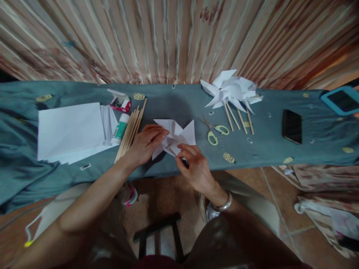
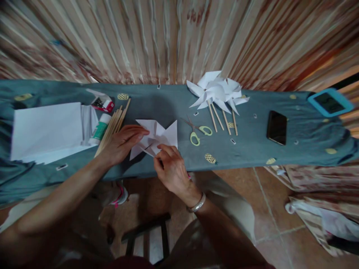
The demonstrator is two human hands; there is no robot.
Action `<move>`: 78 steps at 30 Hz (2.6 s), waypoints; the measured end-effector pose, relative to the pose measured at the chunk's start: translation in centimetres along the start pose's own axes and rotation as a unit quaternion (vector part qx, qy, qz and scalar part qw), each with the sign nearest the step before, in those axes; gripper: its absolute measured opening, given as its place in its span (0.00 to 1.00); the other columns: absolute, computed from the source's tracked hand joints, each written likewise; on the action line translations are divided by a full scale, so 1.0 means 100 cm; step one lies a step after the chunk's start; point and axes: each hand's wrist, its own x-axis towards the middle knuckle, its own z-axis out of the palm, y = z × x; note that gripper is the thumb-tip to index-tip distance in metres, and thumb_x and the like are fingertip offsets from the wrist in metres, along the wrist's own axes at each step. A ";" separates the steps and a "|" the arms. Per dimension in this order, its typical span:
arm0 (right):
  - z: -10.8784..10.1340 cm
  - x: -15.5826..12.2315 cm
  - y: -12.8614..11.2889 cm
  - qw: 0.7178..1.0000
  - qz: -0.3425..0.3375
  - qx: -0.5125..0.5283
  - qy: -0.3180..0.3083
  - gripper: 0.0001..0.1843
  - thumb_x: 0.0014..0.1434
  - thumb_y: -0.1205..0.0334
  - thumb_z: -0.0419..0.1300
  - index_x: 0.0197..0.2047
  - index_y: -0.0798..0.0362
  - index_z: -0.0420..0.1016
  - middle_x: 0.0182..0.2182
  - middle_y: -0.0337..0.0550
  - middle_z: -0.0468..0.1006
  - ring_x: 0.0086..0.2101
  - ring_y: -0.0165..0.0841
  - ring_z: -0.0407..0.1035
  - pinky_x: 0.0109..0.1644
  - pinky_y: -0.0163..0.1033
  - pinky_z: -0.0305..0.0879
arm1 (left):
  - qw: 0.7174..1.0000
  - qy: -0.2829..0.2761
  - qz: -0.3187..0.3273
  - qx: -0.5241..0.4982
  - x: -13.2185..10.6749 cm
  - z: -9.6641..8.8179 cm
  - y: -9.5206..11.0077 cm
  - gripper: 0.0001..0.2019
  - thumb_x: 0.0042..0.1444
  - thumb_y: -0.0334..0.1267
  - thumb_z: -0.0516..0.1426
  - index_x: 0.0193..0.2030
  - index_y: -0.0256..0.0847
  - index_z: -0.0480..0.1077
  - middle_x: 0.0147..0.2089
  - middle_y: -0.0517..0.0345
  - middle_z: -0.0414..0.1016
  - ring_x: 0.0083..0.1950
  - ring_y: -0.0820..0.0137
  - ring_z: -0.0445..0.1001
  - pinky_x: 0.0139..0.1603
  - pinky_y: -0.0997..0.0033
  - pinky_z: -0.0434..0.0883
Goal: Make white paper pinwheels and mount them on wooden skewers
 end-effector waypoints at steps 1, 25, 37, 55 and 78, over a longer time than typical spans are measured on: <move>-0.001 0.000 0.001 1.000 0.005 0.003 -0.001 0.08 0.61 0.69 0.57 0.30 0.50 0.72 0.45 0.49 0.80 0.47 0.40 0.72 0.53 0.48 0.70 | 1.000 -0.002 0.005 0.003 0.000 0.001 -0.001 0.21 0.64 0.49 0.49 0.46 0.38 0.78 0.49 0.48 0.80 0.57 0.60 0.71 0.63 0.54 0.65; -0.003 0.011 0.009 0.993 0.112 -0.037 0.006 0.08 0.52 0.71 0.60 0.24 0.52 0.70 0.64 0.51 0.65 0.62 0.51 0.60 0.61 0.60 0.59 | 0.990 -0.039 0.085 0.107 0.001 0.007 0.003 0.16 0.65 0.42 0.49 0.49 0.42 0.76 0.50 0.53 0.80 0.61 0.59 0.67 0.63 0.53 0.63; 0.000 0.015 0.010 0.992 0.123 -0.031 0.006 0.05 0.52 0.69 0.63 0.26 0.51 0.74 0.63 0.52 0.66 0.62 0.50 0.61 0.62 0.60 0.60 | 0.991 -0.051 0.095 0.079 -0.001 0.009 0.002 0.13 0.63 0.38 0.52 0.47 0.46 0.78 0.51 0.56 0.80 0.63 0.59 0.67 0.63 0.49 0.61; 0.002 0.019 0.013 0.990 0.138 -0.024 -0.007 0.07 0.57 0.65 0.62 0.27 0.53 0.75 0.65 0.54 0.64 0.64 0.50 0.59 0.63 0.60 0.57 | 0.990 -0.051 0.088 0.101 0.000 0.012 0.004 0.15 0.64 0.40 0.50 0.50 0.45 0.76 0.53 0.54 0.79 0.64 0.58 0.66 0.64 0.50 0.60; 0.002 0.023 0.013 0.990 0.137 -0.023 -0.006 0.07 0.53 0.68 0.64 0.24 0.53 0.74 0.64 0.52 0.65 0.62 0.51 0.60 0.62 0.61 0.58 | 0.980 -0.044 0.090 0.170 -0.003 0.020 0.009 0.13 0.61 0.34 0.53 0.45 0.49 0.77 0.55 0.54 0.75 0.69 0.54 0.56 0.69 0.39 0.46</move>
